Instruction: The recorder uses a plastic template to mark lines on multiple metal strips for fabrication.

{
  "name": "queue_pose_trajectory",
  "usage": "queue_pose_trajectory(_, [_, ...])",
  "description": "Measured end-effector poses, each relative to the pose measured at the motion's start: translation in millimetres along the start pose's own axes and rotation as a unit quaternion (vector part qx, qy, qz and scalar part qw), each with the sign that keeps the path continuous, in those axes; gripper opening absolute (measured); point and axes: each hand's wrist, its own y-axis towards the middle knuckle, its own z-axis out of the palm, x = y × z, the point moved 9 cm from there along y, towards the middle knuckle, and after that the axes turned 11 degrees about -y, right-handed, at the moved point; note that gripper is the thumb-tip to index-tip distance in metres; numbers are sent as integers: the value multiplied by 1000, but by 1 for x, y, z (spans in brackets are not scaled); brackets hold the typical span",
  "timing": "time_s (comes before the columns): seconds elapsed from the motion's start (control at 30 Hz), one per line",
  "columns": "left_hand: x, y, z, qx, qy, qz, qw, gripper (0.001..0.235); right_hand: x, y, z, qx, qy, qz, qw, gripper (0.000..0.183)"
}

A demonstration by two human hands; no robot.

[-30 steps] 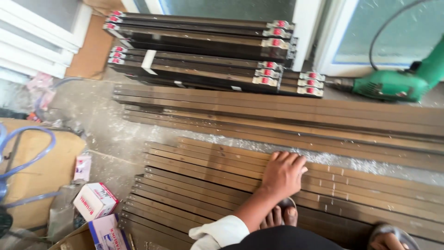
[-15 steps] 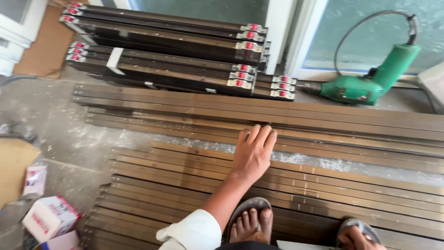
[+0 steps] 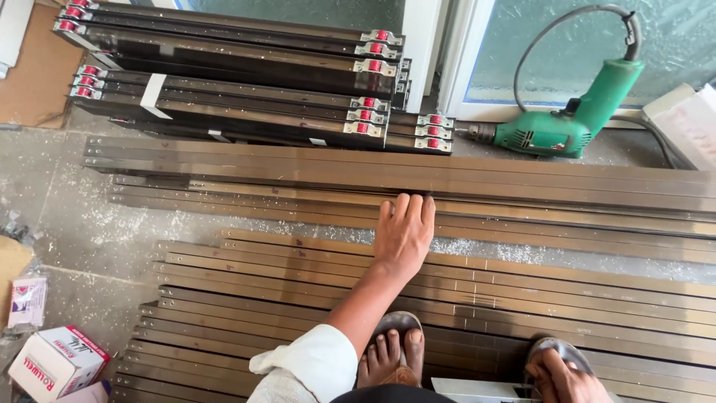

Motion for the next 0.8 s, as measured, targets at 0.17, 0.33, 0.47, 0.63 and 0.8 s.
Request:
queue_pose_trajectory(0.17, [-1,5,-9,-36,29,4,999,38,11,3,-11,11,4,2,1000,18])
queue_pose_trajectory(0.33, [-14,-6,-31,-56,-12,61,996,20,21,3,-22,47,12,24,999,17])
queue_pose_trajectory(0.47, [-19,-14,-38,-103,-66,86,989,17,43,1,-48,68,11,45,997,16])
queue_pose_trajectory(0.63, [-49,-43,-21,-95,-172,101,975,21,52,1,-55,58,18,35,998,16])
queue_pose_trajectory(0.8, [-81,-58,-15,-23,-219,98,971,24,64,2,-71,65,24,25,997,14])
